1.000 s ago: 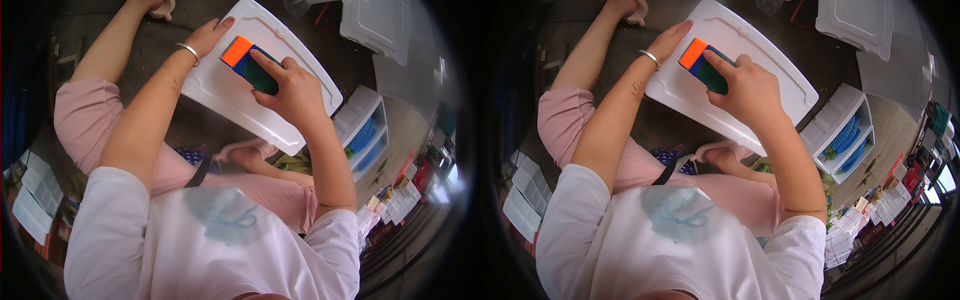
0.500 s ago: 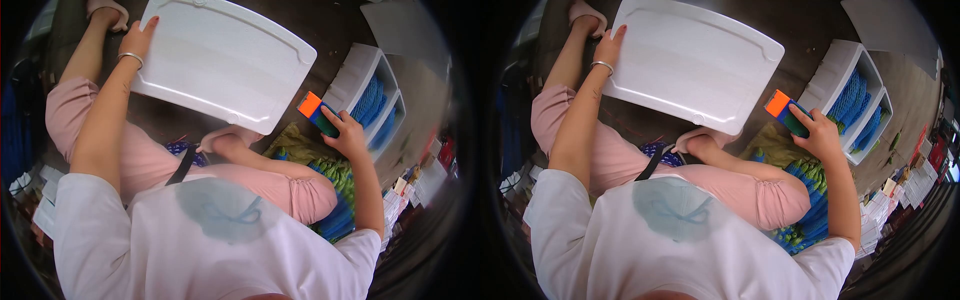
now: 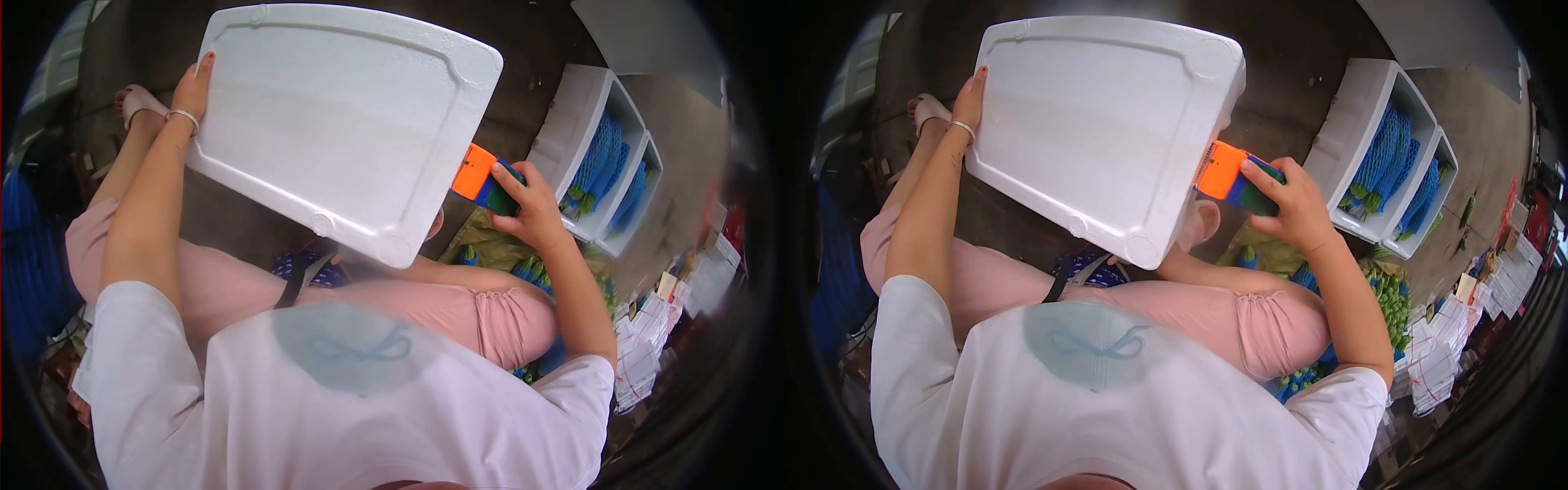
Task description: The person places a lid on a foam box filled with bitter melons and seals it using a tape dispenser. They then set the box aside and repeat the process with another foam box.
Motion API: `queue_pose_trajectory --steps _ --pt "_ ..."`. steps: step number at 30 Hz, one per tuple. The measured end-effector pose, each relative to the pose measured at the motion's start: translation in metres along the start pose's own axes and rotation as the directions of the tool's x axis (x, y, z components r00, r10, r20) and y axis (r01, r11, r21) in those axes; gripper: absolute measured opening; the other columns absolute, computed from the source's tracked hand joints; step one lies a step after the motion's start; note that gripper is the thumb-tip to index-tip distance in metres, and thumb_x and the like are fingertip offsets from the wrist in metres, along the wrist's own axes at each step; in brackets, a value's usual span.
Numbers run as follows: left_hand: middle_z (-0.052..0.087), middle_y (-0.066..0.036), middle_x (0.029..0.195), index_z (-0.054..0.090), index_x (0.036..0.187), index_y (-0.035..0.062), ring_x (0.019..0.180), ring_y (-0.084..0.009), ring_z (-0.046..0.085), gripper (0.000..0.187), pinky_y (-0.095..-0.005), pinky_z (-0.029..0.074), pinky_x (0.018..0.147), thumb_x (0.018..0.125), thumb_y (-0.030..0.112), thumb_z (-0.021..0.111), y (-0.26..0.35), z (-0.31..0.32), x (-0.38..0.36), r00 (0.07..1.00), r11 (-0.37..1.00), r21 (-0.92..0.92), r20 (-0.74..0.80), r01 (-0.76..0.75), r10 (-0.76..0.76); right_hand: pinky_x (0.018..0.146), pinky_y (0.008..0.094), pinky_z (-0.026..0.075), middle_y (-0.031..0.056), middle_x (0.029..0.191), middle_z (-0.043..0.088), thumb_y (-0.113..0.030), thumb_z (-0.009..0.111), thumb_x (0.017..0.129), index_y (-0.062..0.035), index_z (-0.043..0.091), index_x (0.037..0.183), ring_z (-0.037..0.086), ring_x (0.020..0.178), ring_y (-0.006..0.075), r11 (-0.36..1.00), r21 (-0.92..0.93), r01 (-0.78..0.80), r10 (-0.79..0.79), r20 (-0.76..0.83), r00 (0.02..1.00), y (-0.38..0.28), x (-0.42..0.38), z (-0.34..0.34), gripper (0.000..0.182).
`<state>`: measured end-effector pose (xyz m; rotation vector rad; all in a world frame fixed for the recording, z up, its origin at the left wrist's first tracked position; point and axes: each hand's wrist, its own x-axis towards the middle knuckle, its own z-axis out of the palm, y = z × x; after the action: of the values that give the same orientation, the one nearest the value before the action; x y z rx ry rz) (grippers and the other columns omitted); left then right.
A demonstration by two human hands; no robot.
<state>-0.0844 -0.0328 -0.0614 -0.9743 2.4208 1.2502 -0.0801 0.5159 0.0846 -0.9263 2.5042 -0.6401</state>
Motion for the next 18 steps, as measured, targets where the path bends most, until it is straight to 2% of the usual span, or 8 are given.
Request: queue_pose_trajectory --steps 2,4,6,8,10,12,14,18 --pt "0.059 -0.023 0.116 0.052 0.123 0.0019 0.11 -0.036 0.055 0.07 -0.0382 0.042 0.093 0.087 0.061 0.041 -0.02 -0.023 0.022 0.986 0.942 0.31 -0.146 0.126 -0.083 0.065 0.0372 0.049 0.0122 0.09 0.052 -0.015 0.073 0.056 -0.0282 0.054 0.128 0.057 0.075 0.0283 0.997 -0.035 0.063 -0.064 -0.029 0.997 -0.066 0.03 -0.033 0.075" --pt "0.056 -0.022 0.121 0.049 0.127 0.0035 0.114 -0.0355 0.053 0.067 -0.039 0.041 0.094 0.088 0.057 0.043 -0.019 -0.042 0.039 0.965 0.809 0.588 -0.202 -0.016 0.166 0.059 0.0356 0.049 0.0099 0.081 0.052 -0.017 0.073 0.055 -0.0283 0.057 0.125 0.057 0.067 0.0255 0.988 -0.103 0.111 -0.118 -0.063 0.991 -0.134 0.069 -0.061 0.072" --pt "0.054 -0.023 0.124 0.05 0.128 0.0037 0.115 -0.0325 0.053 0.058 -0.0316 0.041 0.095 0.091 0.048 0.046 0.054 -0.075 -0.005 0.912 0.855 0.435 -0.153 -0.283 0.38 0.057 0.0347 0.049 0.009 0.077 0.052 -0.018 0.072 0.055 -0.0283 0.058 0.124 0.057 0.064 0.0245 0.975 -0.14 0.172 -0.184 -0.083 0.979 -0.194 0.102 -0.08 0.071" --pt "0.055 -0.02 0.124 0.052 0.126 0.0044 0.116 -0.034 0.053 0.052 -0.0348 0.042 0.094 0.092 0.044 0.047 0.122 -0.129 -0.094 0.96 0.96 -0.026 0.025 -0.278 0.278 0.065 0.0352 0.05 0.0112 0.075 0.059 -0.018 0.071 0.058 -0.0197 0.06 0.123 0.06 0.066 0.0267 0.957 -0.26 0.132 -0.132 0.018 0.991 -0.242 0.135 -0.092 0.067" --pt "0.06 -0.017 0.115 0.055 0.124 0.0047 0.112 -0.0346 0.055 0.049 -0.0373 0.044 0.092 0.092 0.042 0.049 0.145 -0.165 -0.181 0.96 0.96 0.004 -0.002 -0.28 0.28 0.066 0.0354 0.051 0.013 0.076 0.061 -0.023 0.07 0.06 -0.0185 0.06 0.122 0.062 0.067 0.0267 0.942 -0.258 0.213 -0.223 -0.011 0.975 -0.279 0.171 -0.09 0.063" --pt "0.055 -0.02 0.12 0.05 0.126 0.0028 0.112 -0.0359 0.053 0.059 -0.042 0.045 0.09 0.088 0.048 0.053 0.154 -0.157 -0.241 0.916 0.797 0.55 -0.133 -0.25 0.379 0.069 0.0361 0.051 0.016 0.078 0.065 -0.033 0.067 0.065 -0.0167 0.062 0.12 0.064 0.071 0.0275 0.925 -0.28 0.258 -0.262 0.025 0.965 -0.314 0.206 -0.091 0.058" --pt "0.042 -0.023 0.134 0.041 0.132 0.0 0.121 -0.0382 0.044 0.077 -0.046 0.039 0.096 0.082 0.056 0.056 0.121 -0.128 -0.24 0.688 0.455 0.884 -0.265 -0.106 0.676 0.071 0.0376 0.052 0.0161 0.083 0.067 -0.037 0.064 0.069 -0.0141 0.06 0.119 0.065 0.078 0.0294 0.895 -0.359 0.264 -0.239 0.112 0.965 -0.352 0.243 -0.092 0.055" --pt "0.029 -0.023 0.143 0.03 0.138 -0.0015 0.133 -0.0372 0.029 0.093 -0.0484 0.022 0.107 0.077 0.062 0.058 0.073 -0.149 -0.199 0.644 0.625 0.766 -0.404 -0.151 0.65 0.072 0.0368 0.052 0.017 0.083 0.067 -0.04 0.064 0.07 -0.0167 0.061 0.12 0.065 0.074 0.0292 0.936 -0.257 0.239 -0.207 0.145 0.968 -0.382 0.257 -0.081 0.056"
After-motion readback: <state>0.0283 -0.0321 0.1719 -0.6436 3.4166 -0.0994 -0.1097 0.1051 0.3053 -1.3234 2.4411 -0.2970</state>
